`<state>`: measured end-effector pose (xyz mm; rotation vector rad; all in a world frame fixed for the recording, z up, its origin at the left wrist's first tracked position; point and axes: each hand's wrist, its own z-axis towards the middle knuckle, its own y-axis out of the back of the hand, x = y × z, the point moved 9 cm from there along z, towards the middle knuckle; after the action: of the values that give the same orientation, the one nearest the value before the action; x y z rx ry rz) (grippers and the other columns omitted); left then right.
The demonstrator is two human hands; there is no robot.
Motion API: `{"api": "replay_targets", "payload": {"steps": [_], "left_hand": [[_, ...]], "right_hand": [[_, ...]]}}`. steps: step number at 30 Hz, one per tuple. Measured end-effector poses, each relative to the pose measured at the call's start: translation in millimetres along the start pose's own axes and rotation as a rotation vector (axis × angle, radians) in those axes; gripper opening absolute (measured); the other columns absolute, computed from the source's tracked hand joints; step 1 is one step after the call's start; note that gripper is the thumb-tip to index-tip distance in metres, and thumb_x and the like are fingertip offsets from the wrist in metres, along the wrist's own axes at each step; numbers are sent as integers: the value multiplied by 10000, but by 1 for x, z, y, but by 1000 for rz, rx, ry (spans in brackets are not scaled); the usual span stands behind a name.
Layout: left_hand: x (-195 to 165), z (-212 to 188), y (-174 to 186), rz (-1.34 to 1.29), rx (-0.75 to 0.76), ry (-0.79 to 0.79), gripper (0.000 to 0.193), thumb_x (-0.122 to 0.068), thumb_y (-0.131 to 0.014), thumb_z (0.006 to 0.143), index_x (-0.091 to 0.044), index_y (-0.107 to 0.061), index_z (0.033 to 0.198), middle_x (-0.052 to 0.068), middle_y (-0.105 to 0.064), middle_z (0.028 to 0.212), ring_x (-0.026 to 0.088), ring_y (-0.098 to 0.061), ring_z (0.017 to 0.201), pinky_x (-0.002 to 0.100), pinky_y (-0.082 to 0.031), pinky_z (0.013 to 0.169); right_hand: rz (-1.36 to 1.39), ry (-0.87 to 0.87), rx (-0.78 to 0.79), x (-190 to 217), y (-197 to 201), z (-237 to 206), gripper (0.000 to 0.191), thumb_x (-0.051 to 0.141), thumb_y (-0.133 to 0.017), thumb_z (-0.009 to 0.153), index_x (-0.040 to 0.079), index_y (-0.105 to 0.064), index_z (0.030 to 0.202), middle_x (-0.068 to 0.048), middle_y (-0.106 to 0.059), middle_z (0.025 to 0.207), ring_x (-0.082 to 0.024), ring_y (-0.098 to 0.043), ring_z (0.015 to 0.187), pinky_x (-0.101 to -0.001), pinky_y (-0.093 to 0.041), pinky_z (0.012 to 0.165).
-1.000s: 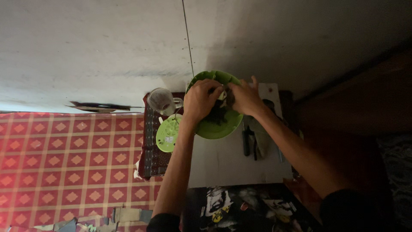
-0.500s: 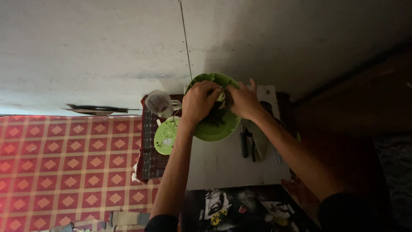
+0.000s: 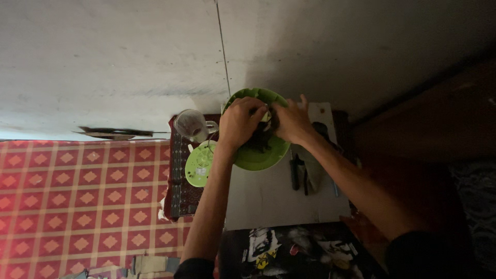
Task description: The person works on a disassembled green electric fan, manipulating the motor and wiring inside the fan housing on a small table. They use a screwdriver to unscrew components, reposition the housing, and handle the fan base and parts while servicing the appliance.
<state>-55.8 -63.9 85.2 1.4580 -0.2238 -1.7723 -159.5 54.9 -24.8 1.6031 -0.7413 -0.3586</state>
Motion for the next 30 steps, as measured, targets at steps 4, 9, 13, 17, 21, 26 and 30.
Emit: {"api": "replay_targets", "payload": {"steps": [4,9,13,17,21,26,30], "left_hand": [[0,-2,1,-14,7,5,188,-276,-684,942,-121,-778,992,36,-753,1072,285,-695,1018,430,-553,847],[0,-3,-2,-12,23,-15,190,-273,-684,944,-114,-780,981,45,-754,1063,295,-693,1024,433,-552,861],[1,-1,-6,-2,43,-37,192,-279,-681,945,-121,-785,983,40,-757,1078,296,-691,1022,435,-548,853],[6,1,-8,-9,49,-7,197,-289,-686,939,-125,-787,977,38,-761,1064,297,-691,1019,435,-548,848],[6,1,-9,-29,39,-31,188,-271,-685,935,-116,-785,975,45,-758,1072,302,-688,1028,439,-544,850],[4,-1,-12,-20,11,-20,178,-276,-692,934,-128,-785,965,36,-760,1063,294,-693,1020,431,-552,863],[-2,-5,-16,-5,-4,5,171,-275,-700,930,-129,-784,962,42,-760,1047,299,-693,1029,434,-547,843]], "right_hand": [[83,68,-88,1,4,-5,625,183,-827,793,127,-539,1345,-142,-634,1183,-369,-505,1287,-734,-64,1169],[101,51,2,-12,-10,-2,556,165,-782,850,144,-535,1347,-98,-651,1196,-353,-507,1308,-740,-4,1214],[96,125,-46,-11,-8,0,767,186,-831,763,94,-479,1438,-159,-614,1286,-389,-439,1369,-722,-10,1175],[78,89,28,-11,-12,1,860,297,-886,708,125,-470,1440,-159,-568,1388,-393,-378,1411,-710,-3,1170],[47,53,4,-6,-6,1,810,355,-871,751,140,-502,1438,-137,-585,1401,-377,-392,1436,-708,-41,1201],[-23,38,-55,4,5,-2,703,450,-854,773,181,-597,1370,-106,-622,1356,-357,-425,1397,-788,-35,1147],[-67,-78,-10,-1,2,-4,515,491,-869,740,239,-720,1163,-49,-644,1319,-382,-351,1455,-794,-12,1137]]}}
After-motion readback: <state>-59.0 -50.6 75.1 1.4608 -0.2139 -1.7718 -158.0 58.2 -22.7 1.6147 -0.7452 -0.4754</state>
